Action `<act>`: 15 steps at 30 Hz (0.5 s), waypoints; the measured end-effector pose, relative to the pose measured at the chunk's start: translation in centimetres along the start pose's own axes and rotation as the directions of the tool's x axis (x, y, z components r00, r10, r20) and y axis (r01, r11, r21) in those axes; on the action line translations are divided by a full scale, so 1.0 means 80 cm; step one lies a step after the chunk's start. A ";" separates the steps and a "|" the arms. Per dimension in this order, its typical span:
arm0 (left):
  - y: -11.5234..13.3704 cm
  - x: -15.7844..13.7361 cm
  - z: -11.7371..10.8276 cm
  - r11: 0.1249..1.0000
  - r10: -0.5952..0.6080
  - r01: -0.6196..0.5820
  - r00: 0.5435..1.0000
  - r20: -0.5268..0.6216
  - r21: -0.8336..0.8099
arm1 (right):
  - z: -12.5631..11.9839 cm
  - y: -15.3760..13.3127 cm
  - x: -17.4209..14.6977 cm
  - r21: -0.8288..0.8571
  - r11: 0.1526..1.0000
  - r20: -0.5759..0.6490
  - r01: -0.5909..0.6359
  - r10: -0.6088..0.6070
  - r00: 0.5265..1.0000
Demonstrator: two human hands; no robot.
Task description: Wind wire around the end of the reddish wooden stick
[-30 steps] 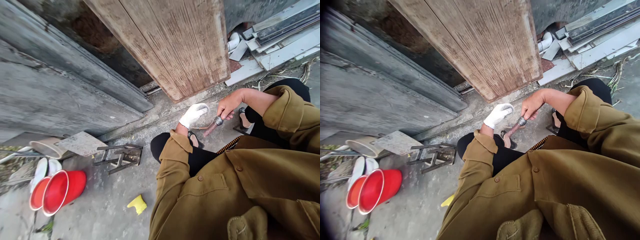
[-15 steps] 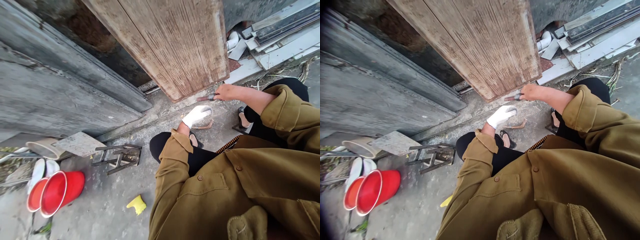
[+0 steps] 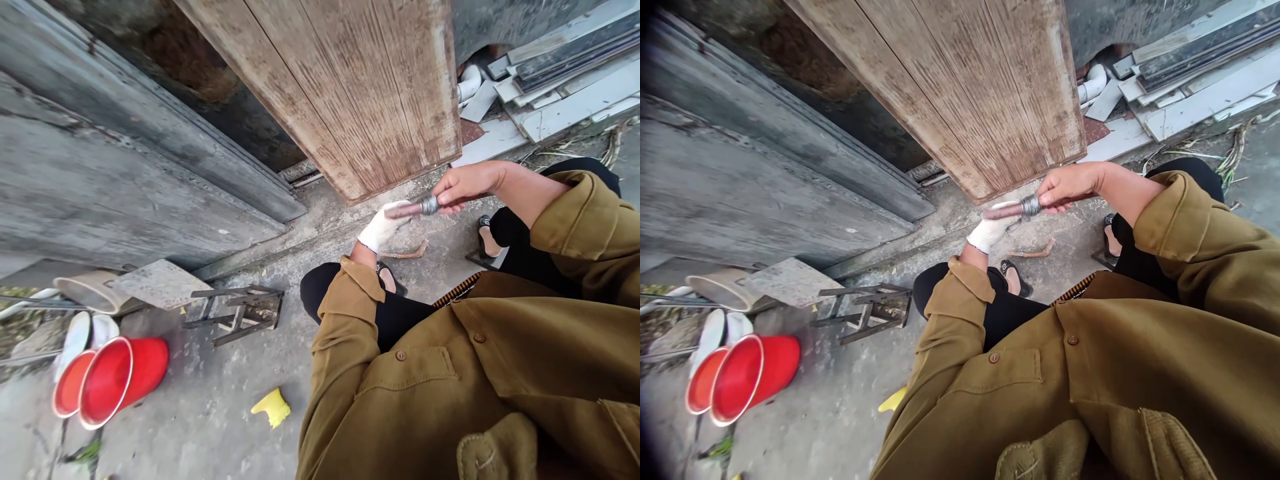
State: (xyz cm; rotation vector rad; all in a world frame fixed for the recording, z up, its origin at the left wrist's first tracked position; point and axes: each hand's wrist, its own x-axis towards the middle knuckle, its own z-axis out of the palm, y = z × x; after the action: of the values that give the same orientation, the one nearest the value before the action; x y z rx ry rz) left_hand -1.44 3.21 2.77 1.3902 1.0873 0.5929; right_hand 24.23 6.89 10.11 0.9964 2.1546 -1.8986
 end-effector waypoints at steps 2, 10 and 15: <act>-0.001 -0.001 0.007 0.997 -0.026 0.031 0.998 0.062 -0.076 | -0.004 0.000 -0.008 0.095 0.992 -0.220 0.089 -0.066 0.973; 0.003 -0.006 0.017 0.994 -0.014 -0.010 0.979 0.205 0.112 | -0.024 0.024 0.024 -0.259 0.919 -0.574 -0.298 0.101 0.812; 0.002 -0.005 0.008 0.946 0.050 -0.117 0.974 0.222 0.301 | -0.004 0.041 0.047 -0.568 0.742 -0.185 -0.356 0.307 0.934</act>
State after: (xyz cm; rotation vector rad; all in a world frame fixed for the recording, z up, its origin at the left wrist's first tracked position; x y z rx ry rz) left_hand -0.99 2.57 2.96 1.7405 0.9806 0.3295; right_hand 23.11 8.73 5.59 1.2083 2.1944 -0.9299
